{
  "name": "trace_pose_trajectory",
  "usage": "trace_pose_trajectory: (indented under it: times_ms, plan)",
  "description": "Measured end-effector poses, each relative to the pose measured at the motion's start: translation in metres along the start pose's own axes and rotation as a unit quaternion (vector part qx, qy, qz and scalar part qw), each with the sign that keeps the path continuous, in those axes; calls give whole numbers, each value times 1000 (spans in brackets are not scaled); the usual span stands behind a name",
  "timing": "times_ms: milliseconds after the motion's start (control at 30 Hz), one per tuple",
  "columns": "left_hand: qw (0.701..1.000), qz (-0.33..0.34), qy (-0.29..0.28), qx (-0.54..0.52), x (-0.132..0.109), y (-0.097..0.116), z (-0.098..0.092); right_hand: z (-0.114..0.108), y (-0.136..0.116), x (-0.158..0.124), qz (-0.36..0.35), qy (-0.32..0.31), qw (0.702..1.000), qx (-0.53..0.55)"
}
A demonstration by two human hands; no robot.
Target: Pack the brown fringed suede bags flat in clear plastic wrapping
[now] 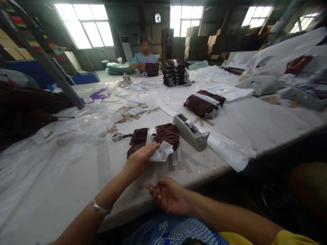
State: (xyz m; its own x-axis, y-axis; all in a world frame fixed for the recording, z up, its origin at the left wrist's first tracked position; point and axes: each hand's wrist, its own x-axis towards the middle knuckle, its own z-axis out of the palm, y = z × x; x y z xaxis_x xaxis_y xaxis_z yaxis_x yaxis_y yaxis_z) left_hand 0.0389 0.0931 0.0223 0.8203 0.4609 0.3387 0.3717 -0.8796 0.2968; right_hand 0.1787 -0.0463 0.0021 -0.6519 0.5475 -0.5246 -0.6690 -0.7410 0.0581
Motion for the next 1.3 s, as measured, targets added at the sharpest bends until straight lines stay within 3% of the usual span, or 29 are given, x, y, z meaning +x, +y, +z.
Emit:
trace_pose_trajectory:
  times_ms: [67, 133, 200, 233, 267, 333, 367, 400, 433, 500, 567, 800, 933, 1133, 1300]
  plan:
    - [1000, 10, -23, 18, -7, 1, 11, -6, 9, -7, 75, -27, 994, -68]
    - [999, 15, -27, 36, -16, 3, 22, -12, 17, -20, 92, -41, 970, -220]
    - [999, 18, -12, 36, -24, 7, 30, -15, 18, -36, -39, -7, 905, -423]
    - [1000, 17, -2, 25, -27, 9, 33, -16, 15, -45, -160, 28, 838, -522]
    - [1000, 15, 7, 6, -29, 10, 35, -16, 10, -53, -292, 70, 738, -604]
    - [999, 5, 18, -41, -31, 12, 34, -16, -5, -64, -500, 135, 483, -706]
    - [998, 0, 20, -66, -31, 12, 32, -17, -15, -66, -554, 148, 363, -734]
    - [996, -3, 19, -87, -31, 10, 30, -18, -23, -65, -581, 153, 265, -754]
    - [995, -2, 16, -103, -30, 9, 27, -19, -31, -63, -591, 156, 191, -768]
    - [993, 7, 11, -120, -29, 4, 22, -23, -43, -57, -590, 160, 100, -785]
    - [993, 19, 19, -114, -27, 1, 20, -26, -50, -51, -591, 165, 68, -787]
    - [992, 62, 108, 16, -26, 11, 36, -30, -71, -42, -559, 166, 48, -811]
    - [989, 93, 96, 70, -32, 13, 33, -36, -84, -34, -572, 142, 50, -806]
    - [987, 79, 65, 126, -37, -1, 23, -37, -92, -27, -599, 109, 58, -791]
    - [986, 67, 91, 125, -48, 17, 25, -30, -96, -24, -611, 43, 78, -786]
